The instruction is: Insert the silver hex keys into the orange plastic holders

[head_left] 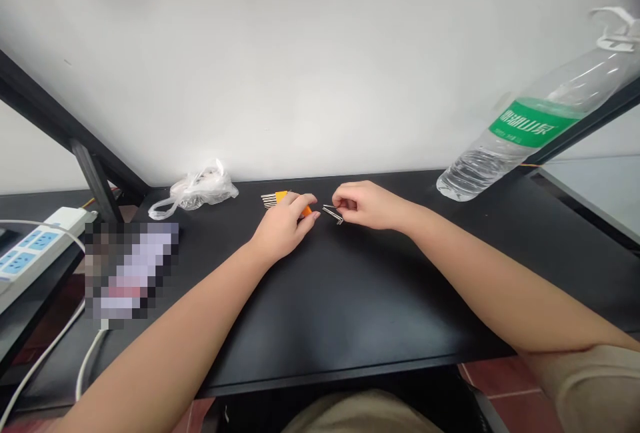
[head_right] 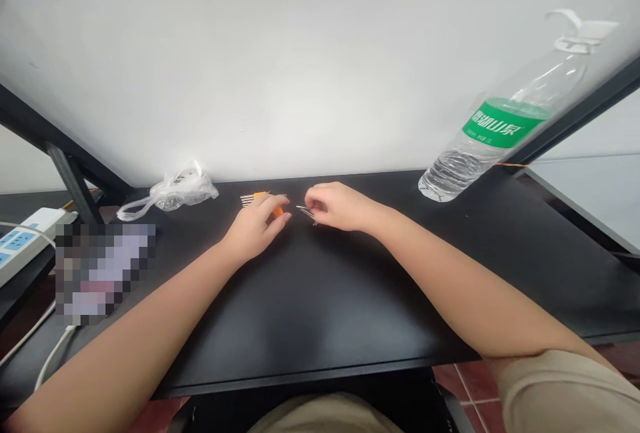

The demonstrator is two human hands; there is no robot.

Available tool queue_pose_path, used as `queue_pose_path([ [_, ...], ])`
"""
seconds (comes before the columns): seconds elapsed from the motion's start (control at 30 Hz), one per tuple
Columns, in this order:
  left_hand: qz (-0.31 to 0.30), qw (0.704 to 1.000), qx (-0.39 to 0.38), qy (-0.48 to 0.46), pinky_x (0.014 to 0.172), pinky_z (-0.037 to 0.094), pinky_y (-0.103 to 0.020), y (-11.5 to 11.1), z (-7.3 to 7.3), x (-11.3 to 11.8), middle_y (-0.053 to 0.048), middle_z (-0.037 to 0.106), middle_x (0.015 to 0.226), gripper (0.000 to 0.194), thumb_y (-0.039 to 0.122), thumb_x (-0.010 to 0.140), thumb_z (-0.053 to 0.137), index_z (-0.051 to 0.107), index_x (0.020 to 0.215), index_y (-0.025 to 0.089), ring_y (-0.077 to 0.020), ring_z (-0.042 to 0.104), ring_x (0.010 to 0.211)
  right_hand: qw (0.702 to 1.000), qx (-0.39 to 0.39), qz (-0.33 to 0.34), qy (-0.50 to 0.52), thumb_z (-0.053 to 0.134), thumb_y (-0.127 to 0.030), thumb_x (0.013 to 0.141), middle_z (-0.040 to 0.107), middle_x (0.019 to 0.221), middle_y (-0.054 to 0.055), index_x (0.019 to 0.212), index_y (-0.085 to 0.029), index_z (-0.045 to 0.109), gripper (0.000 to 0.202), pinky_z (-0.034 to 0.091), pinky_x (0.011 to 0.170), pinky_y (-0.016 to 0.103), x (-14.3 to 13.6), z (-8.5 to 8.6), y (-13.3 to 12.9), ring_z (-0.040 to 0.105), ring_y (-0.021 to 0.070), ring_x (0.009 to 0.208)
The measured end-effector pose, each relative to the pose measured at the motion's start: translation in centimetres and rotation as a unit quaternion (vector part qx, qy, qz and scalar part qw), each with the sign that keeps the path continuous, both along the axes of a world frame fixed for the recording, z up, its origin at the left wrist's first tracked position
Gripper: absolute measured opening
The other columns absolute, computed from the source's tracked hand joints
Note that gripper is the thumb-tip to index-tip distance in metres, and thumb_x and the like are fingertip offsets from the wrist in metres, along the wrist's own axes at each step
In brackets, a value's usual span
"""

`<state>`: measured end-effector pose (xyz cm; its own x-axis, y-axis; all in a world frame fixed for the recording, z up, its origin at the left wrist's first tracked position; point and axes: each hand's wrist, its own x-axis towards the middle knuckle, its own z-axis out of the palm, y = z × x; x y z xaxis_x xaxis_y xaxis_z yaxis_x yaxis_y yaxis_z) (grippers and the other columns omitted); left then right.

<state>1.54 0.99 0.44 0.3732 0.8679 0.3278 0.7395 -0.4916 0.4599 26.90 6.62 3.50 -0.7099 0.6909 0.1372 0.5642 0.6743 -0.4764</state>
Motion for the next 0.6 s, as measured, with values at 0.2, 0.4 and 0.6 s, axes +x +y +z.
queue_pose_path([
  [0.2,0.015,1.0,-0.017,-0.004,0.076,0.053,-0.031,-0.1,-0.1,0.1,-0.004,0.071,0.111,0.055,0.046,0.097,0.063,0.046,0.146,0.027,-0.0198,0.068,0.09,0.996,0.056,0.029,0.067,0.056,-0.019,0.093,0.066,0.093,0.005,0.095,-0.021,0.07,0.014,0.045,0.066,0.03,-0.8,0.2,-1.0,0.058,0.0159,0.072],
  [0.4,0.02,1.0,-0.016,0.005,0.072,0.05,-0.029,-0.2,0.1,0.1,-0.001,0.073,0.106,0.064,0.045,0.093,0.069,0.042,0.148,0.027,-0.0183,0.069,0.085,0.994,0.093,0.05,0.032,0.054,-0.019,0.097,0.067,0.1,0.006,0.1,-0.022,0.073,0.019,0.044,0.066,0.03,-1.0,0.1,-1.4,0.058,0.0157,0.072],
  [0.6,0.009,0.999,-0.005,0.043,0.068,0.049,-0.028,-0.2,0.0,0.2,-0.001,0.074,0.101,0.064,0.044,0.093,0.07,0.043,0.148,0.027,-0.0196,0.071,0.084,0.982,0.177,0.055,-0.041,0.053,-0.018,0.096,0.066,0.103,0.007,0.104,-0.024,0.073,0.022,0.037,0.061,0.031,-1.0,0.2,-1.9,0.053,0.0159,0.071],
])
